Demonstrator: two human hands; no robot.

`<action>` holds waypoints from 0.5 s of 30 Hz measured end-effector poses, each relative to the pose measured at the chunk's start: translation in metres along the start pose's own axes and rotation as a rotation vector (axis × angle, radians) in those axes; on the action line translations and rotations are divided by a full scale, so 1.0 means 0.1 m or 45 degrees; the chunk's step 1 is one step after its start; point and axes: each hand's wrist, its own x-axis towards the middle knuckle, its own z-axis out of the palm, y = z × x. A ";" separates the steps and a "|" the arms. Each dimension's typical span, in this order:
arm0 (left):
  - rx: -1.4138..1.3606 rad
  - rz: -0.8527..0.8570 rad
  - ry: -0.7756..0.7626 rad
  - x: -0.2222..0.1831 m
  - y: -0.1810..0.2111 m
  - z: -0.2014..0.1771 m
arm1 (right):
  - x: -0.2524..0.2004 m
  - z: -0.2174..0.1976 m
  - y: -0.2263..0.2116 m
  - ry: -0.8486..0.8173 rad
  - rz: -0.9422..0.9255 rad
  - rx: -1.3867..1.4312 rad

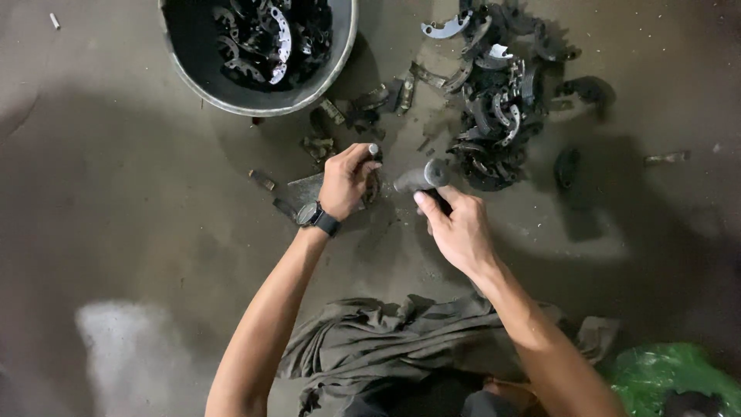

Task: Sorting and cleaning used motorcycle brake pads and shoes using a hammer.

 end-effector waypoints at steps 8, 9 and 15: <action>-0.046 -0.065 -0.030 -0.01 0.07 0.00 | -0.01 0.01 0.04 -0.029 0.021 -0.015; -0.073 -0.121 -0.045 0.00 0.10 -0.01 | 0.00 0.01 0.03 -0.032 0.019 -0.021; -0.023 -0.003 -0.003 -0.02 0.02 0.01 | 0.00 -0.01 -0.04 -0.016 -0.004 -0.002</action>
